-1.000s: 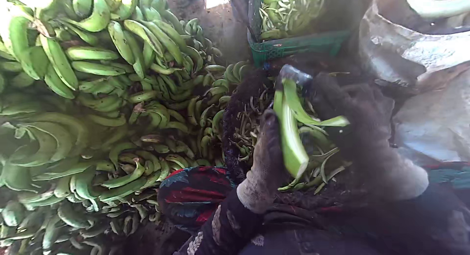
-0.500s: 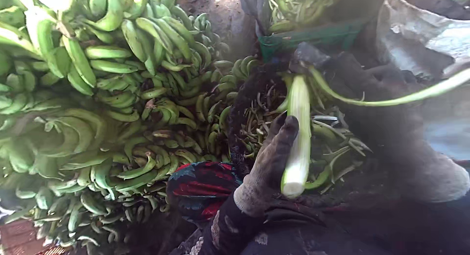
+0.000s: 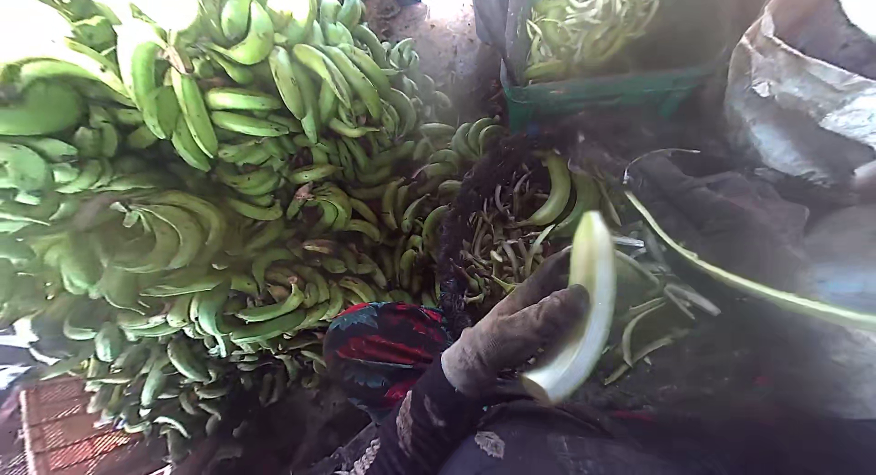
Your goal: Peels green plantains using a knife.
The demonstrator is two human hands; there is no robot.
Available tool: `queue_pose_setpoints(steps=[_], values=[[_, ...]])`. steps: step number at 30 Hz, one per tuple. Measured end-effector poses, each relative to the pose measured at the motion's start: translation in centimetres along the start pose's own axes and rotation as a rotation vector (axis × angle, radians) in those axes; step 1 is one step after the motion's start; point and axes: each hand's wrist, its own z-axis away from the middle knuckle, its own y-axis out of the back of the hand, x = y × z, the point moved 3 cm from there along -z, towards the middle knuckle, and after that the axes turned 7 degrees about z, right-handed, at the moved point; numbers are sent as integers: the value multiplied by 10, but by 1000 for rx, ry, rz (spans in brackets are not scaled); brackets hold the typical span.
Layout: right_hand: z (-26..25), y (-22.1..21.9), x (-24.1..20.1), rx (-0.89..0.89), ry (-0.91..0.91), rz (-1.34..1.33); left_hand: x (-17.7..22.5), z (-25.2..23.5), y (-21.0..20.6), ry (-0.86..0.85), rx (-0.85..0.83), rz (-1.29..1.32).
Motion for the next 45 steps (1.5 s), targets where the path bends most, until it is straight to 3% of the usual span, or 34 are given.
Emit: queue_pose_setpoints(steps=[4, 6, 8, 9, 11, 13, 15, 16, 17, 19, 22, 24, 26, 28, 30, 32, 34, 36, 39, 41, 43, 45], values=[[3, -25, -20, 235, 318, 75, 10, -17, 21, -347, 451, 116], [19, -38, -32, 412, 380, 24, 36, -33, 22, -543, 561, 313], [31, -45, -39, 503, 375, -36, 54, -48, 19, -635, 608, 454], [29, -44, -39, 519, 367, -41, 51, -50, 17, -604, 572, 411], [9, -34, -34, 488, 335, 42, 29, -41, 13, -369, 435, 76], [-18, -23, -22, 298, 257, 178, 0, -25, 9, -109, 197, -196], [-36, -23, -8, 126, 200, 270, -21, -11, 0, 57, -43, -183], [-36, -26, -6, 76, 185, 277, -28, -6, 1, 73, -61, -95], [-31, -28, -8, 44, 178, 256, -34, -3, 7, 39, 4, 23], [-16, -31, -18, 95, 226, 187, -29, -6, 21, -66, 289, 233], [22, -38, -32, 330, 353, 45, 16, -11, 26, -191, 594, 338], [43, -45, -39, 471, 388, -3, 35, -17, 25, -240, 563, 458], [42, -49, -39, 505, 369, -17, 30, -18, 19, -262, 432, 261], [21, -40, -32, 396, 306, 37, 4, -13, 19, -230, 277, -166], [-1, -30, -16, 132, 194, 170, -19, -4, 18, -53, 71, -383], [-7, -31, -3, -167, -27, 259, -31, 9, 16, 69, 37, -307], [0, -38, -9, -327, -192, 222, -32, 13, 21, 40, 188, -43], [9, -46, -25, -202, -64, 146, -21, 9, 27, -41, 318, 253], [39, -52, -44, 198, 327, 11, 8, 5, 27, -74, 489, 428], [57, -55, -45, 365, 404, -23, 24, -5, 22, -76, 536, 599], [59, -60, -41, 425, 405, -28, 31, -12, 13, -91, 600, 541], [45, -58, -35, 371, 365, -9, 21, -12, 8, -143, 537, 182]])
